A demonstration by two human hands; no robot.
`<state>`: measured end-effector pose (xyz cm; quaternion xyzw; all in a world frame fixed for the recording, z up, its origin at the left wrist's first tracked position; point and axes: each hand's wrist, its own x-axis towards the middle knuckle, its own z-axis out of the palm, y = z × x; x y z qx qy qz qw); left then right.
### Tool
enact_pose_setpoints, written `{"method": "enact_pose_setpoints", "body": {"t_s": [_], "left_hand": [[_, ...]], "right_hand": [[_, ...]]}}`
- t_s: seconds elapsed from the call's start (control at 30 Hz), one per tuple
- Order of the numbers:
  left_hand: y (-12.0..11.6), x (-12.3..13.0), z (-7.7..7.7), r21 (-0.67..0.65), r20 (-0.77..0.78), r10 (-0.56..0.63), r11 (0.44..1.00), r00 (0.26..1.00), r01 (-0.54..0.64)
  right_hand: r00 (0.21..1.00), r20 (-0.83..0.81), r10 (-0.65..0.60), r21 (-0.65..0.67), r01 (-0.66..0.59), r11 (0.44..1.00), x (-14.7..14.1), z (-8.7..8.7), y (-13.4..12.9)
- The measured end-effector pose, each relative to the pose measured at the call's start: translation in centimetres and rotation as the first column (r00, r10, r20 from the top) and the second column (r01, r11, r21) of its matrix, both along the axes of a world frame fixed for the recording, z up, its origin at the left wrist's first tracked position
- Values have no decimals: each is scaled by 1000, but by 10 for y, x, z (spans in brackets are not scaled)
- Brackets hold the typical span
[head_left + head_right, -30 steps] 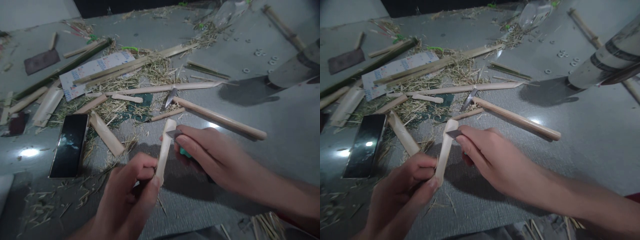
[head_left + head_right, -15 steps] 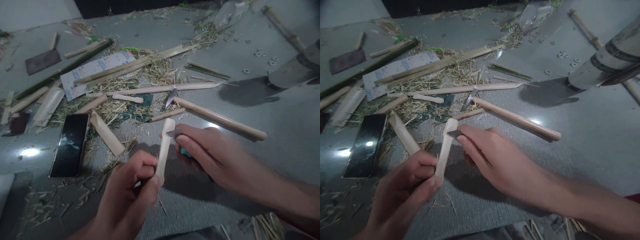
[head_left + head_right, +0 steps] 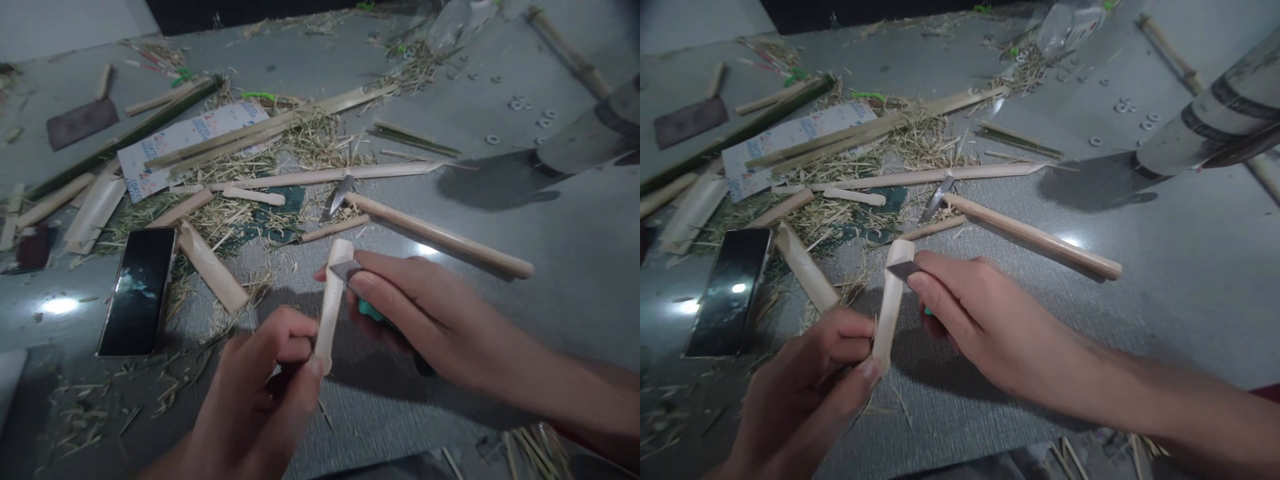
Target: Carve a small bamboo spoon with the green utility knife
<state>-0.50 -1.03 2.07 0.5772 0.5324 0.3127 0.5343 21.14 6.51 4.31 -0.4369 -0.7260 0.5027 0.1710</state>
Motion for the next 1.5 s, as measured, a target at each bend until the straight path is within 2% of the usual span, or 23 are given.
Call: {"method": "enact_pose_setpoints", "body": {"t_s": [0.17, 0.37, 0.53, 0.67, 0.8, 0.87, 1.07, 1.33, 1.4, 1.5], "left_hand": [[6, -1, 0, -50, 72, 31, 998, 997, -28], [7, -2, 0, 1, 31, 47, 999, 998, -47], [-1, -2, -1, -1, -1, 49, 999, 999, -49], [-2, 1, -1, -6, -24, 17, 1000, 1000, -17], [4, 2, 1, -33, 50, 34, 999, 998, -33], [6, 1, 1, -35, 88, 44, 999, 995, -41], [5, -3, -3, 6, 123, 93, 996, 988, -94], [4, -2, -2, 172, -39, 74, 983, 997, -66], [4, -2, -1, 240, -112, 80, 970, 991, -51], [3, -2, -2, 306, -204, 83, 952, 975, -17]], "right_hand": [[1000, -2, -11, 35, 11, 999, 2, -1, 0], [1000, 28, -6, 111, 3, 994, 5, -3, -1], [998, 63, -23, 102, 17, 995, 1, -6, -5], [999, -3, -43, 13, 43, 999, -1, -5, -6], [989, -145, -42, -240, 7, 971, 0, -2, -3], [982, -185, -48, -303, -11, 953, 2, -1, -2], [990, -108, -94, -87, 85, 993, 3, -3, -3], [998, 3, -60, 68, 59, 996, 2, -4, -4], [999, 3, -42, 74, 42, 996, 1, -4, -3], [999, -29, -15, -19, 15, 1000, 0, -3, -2]]}}
